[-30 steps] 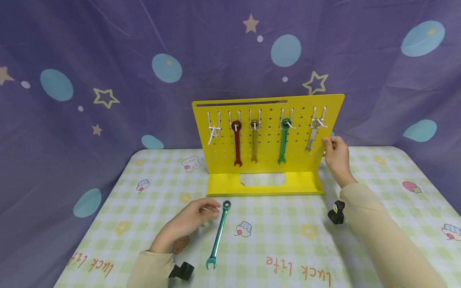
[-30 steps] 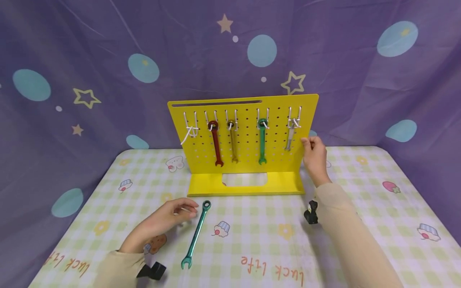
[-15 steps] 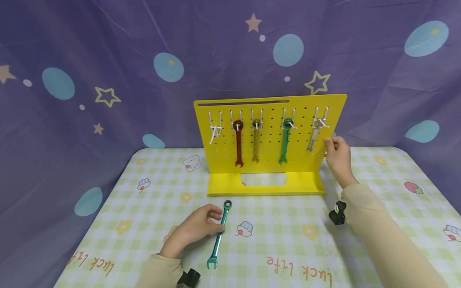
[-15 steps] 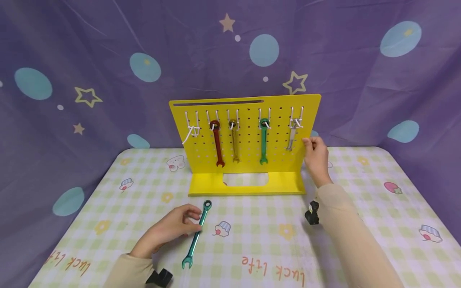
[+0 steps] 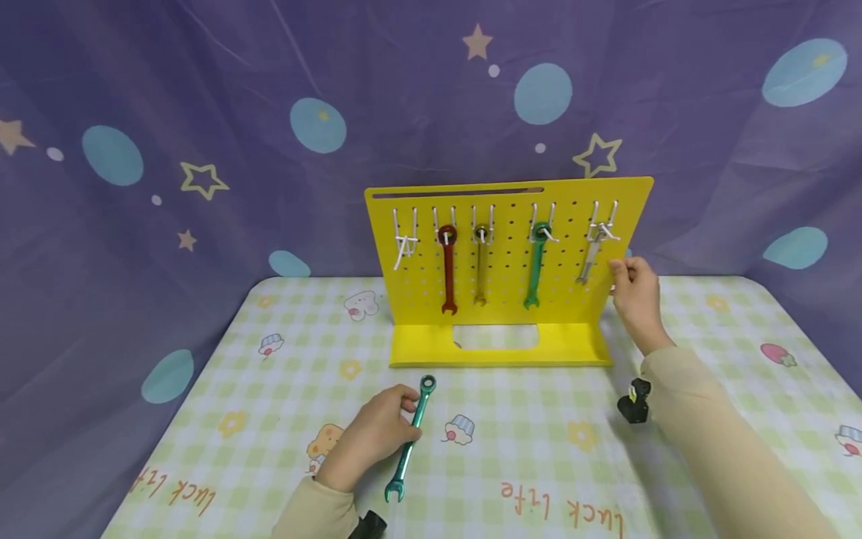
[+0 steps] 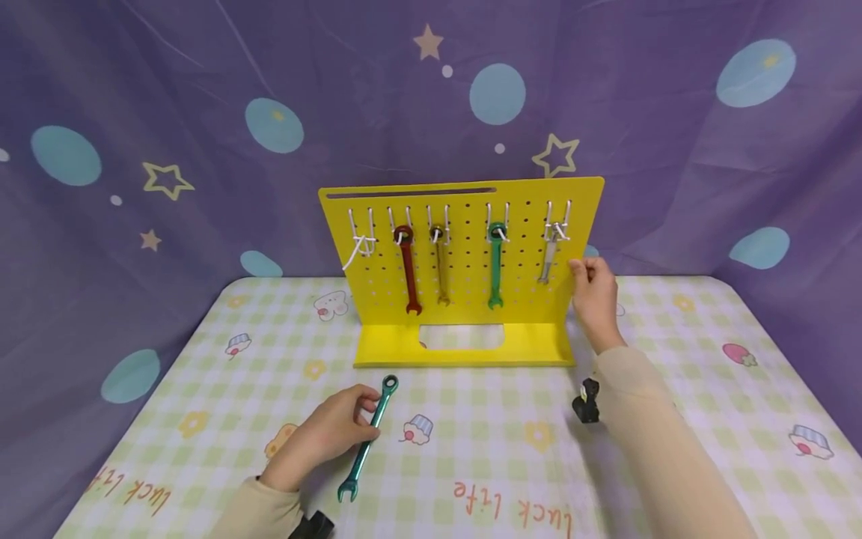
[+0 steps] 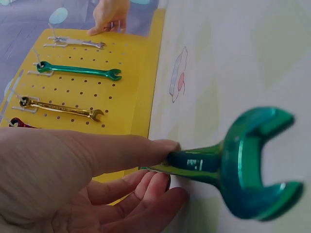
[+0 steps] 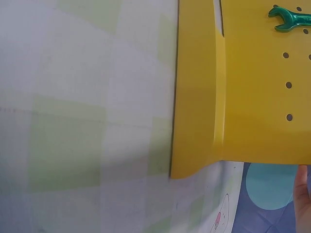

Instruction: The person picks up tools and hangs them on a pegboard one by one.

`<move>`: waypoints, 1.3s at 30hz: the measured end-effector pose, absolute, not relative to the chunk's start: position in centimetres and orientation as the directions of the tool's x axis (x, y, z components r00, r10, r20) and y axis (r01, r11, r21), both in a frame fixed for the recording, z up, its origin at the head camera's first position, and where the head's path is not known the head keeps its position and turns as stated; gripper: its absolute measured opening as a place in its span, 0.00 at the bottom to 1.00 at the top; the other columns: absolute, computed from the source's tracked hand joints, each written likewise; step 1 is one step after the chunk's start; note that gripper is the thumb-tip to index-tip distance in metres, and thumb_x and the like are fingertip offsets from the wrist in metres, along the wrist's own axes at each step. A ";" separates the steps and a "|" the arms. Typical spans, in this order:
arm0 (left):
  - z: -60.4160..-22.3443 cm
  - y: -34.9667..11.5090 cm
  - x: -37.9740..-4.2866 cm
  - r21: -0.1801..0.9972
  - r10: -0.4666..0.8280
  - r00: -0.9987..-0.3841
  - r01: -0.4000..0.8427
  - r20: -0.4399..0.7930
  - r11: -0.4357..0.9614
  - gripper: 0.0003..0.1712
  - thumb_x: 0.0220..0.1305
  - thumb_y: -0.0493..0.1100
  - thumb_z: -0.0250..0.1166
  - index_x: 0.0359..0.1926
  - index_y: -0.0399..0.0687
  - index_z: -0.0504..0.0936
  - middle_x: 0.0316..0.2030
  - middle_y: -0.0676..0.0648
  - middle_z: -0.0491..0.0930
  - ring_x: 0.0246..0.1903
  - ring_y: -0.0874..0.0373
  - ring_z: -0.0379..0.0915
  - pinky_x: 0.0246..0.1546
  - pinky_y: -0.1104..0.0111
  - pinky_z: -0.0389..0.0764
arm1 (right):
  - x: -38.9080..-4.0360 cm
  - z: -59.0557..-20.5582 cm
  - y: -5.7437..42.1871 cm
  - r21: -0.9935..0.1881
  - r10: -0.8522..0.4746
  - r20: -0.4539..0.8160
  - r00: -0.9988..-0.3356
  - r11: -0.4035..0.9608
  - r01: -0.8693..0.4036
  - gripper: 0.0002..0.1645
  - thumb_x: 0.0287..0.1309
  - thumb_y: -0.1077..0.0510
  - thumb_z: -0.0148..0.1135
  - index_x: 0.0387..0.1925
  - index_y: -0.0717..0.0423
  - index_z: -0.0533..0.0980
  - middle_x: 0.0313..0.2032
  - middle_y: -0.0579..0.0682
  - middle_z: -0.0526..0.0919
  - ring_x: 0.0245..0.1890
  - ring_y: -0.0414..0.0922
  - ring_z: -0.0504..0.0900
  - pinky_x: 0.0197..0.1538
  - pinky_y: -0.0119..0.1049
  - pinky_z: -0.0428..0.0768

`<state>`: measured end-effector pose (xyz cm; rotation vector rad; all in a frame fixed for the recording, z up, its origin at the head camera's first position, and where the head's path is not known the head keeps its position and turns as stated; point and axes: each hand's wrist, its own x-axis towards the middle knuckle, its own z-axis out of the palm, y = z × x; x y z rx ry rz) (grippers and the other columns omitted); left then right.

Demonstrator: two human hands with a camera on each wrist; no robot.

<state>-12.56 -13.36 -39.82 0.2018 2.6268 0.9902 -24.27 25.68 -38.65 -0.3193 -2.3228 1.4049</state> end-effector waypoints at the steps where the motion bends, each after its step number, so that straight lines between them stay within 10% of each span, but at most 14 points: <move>1: -39.8 -13.4 -12.6 0.665 0.242 -0.937 0.015 -0.251 0.747 0.26 0.53 0.32 0.73 0.54 0.35 0.76 0.40 0.48 0.78 0.32 0.58 0.73 0.34 0.64 0.78 | -24.3 -38.6 25.7 -0.885 0.394 0.219 -0.893 0.466 -0.012 0.25 0.75 0.49 0.44 0.49 0.71 0.70 0.41 0.61 0.76 0.32 0.39 0.75 0.32 0.21 0.77; 39: -39.5 -14.2 -12.5 0.678 0.294 -0.902 0.003 -0.315 0.735 0.15 0.61 0.35 0.68 0.49 0.39 0.82 0.35 0.50 0.78 0.33 0.56 0.72 0.34 0.63 0.76 | -24.0 -38.4 25.5 -0.883 0.408 0.233 -0.883 0.470 -0.016 0.26 0.75 0.48 0.45 0.48 0.72 0.70 0.38 0.59 0.76 0.31 0.38 0.75 0.31 0.18 0.74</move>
